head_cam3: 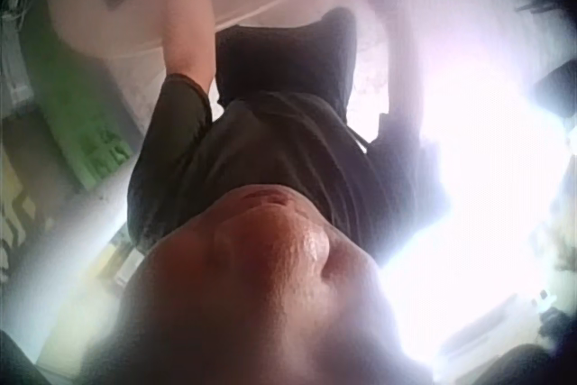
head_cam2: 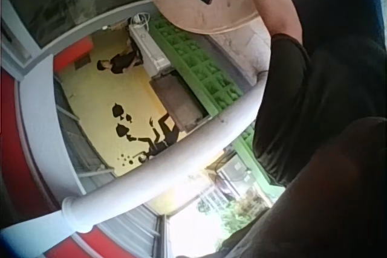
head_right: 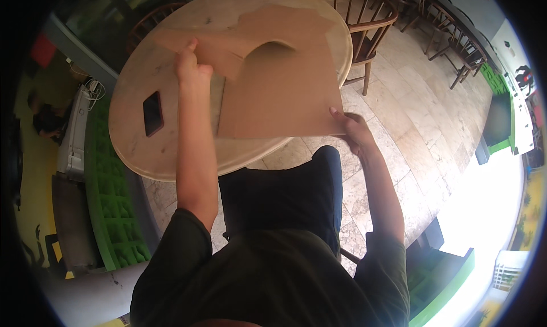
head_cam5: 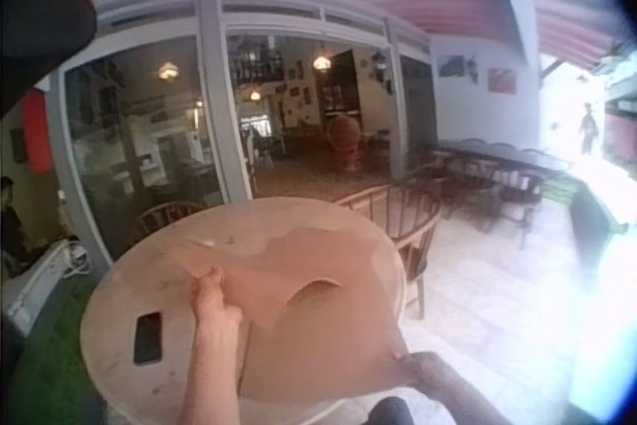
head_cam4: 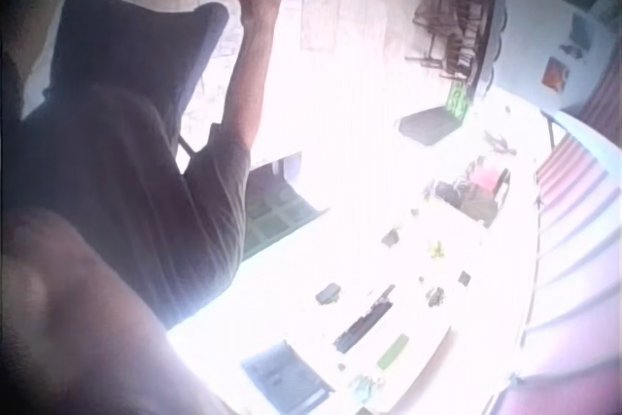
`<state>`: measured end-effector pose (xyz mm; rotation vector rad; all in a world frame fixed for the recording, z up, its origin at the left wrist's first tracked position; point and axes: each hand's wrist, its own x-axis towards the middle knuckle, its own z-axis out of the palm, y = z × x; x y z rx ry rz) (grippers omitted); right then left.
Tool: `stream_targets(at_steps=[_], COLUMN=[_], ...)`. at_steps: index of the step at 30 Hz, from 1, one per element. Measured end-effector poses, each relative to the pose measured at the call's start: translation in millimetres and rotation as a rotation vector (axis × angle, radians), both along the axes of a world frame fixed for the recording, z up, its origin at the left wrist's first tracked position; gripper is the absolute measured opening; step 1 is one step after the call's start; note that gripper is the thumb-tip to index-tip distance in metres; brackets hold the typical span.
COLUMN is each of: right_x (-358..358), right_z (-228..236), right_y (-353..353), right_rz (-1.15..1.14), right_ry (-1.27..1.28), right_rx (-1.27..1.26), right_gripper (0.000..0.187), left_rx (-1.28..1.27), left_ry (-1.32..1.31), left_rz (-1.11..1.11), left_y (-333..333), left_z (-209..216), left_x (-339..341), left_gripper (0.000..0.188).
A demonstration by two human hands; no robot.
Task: The person assembles a flat-packed cardboard box on a round table. They fold the side panels and bottom flaps, then interlock the tabs to form the box structure.
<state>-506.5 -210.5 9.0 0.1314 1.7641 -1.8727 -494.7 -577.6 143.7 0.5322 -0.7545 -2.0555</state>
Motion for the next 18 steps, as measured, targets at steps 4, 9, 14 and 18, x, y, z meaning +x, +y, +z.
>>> stream_targets(at_steps=[4,9,14,18], right_x=[23,51,32,-49], right_z=[-2,11,-10,31], right_y=[-24,-61,-98,-63], right_rz=[-0.260,-0.284,-0.439,-0.510], right_ry=[-0.076,0.051,0.288,0.629], right_rx=[-0.625,-0.665,-0.405,-0.375], right_gripper=[0.048,0.049,0.046,0.035], left_rx=[0.075,0.144,-0.111,-0.209], left_ry=[0.109,0.292,0.390,0.621], left_rz=[-0.095,-0.302,-0.402,-0.301], left_y=[-32,-74,-102,-124], left_z=[22,62,98,180], left_x=[-10,-17,-33,-8], left_gripper=[0.029,0.028,0.012,0.007])
